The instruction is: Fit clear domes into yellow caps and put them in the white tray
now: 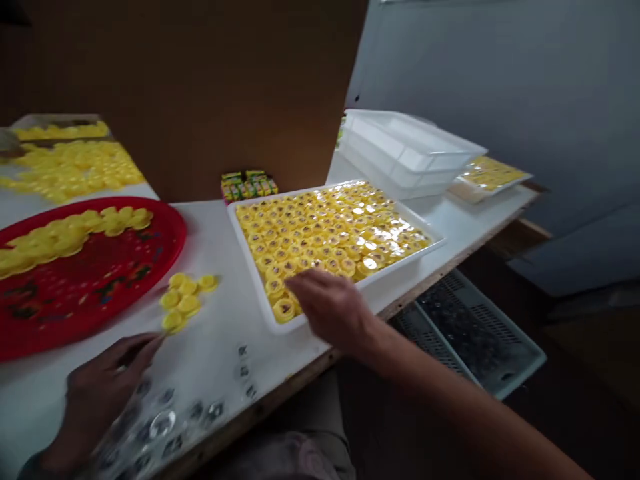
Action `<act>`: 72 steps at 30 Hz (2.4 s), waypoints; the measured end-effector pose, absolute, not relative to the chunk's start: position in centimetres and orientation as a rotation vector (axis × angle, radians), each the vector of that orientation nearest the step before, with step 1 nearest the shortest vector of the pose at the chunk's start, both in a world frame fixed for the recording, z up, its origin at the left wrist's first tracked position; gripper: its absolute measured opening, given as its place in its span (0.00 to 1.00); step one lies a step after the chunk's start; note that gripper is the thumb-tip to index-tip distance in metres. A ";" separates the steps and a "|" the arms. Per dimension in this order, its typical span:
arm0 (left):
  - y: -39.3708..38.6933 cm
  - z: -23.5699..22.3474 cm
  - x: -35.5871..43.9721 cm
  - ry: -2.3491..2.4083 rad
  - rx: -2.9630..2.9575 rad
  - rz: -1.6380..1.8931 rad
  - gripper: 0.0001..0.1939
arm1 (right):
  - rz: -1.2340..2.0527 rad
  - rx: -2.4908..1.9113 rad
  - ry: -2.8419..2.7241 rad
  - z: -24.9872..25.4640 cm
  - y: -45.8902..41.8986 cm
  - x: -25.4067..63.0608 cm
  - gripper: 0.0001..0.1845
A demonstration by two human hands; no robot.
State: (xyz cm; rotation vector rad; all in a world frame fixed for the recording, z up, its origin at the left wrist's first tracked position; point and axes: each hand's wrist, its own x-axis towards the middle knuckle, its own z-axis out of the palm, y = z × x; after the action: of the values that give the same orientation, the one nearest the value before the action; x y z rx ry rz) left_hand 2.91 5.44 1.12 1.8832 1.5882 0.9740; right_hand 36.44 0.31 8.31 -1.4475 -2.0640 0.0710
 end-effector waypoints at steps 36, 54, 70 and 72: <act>5.1 0.3 1.3 0.902 1.118 0.642 0.18 | 0.287 -1.422 -1.945 -0.4 1.9 17.4 0.01; 5.2 0.3 0.7 0.827 0.664 0.717 0.19 | 0.504 -1.235 -2.069 0.0 1.4 18.4 0.20; 5.0 0.7 1.3 0.903 0.774 0.962 0.15 | 1.254 -1.305 -0.924 1.0 1.4 16.1 0.12; 4.9 0.8 1.4 0.902 0.796 0.951 0.16 | 1.262 -1.284 -0.881 1.0 1.7 16.2 0.12</act>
State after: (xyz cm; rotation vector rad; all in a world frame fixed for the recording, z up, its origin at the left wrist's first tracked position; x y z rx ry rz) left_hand 1.42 4.91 0.84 0.7956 0.9023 0.9513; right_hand 16.16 1.65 0.97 -1.2843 -0.8811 1.2620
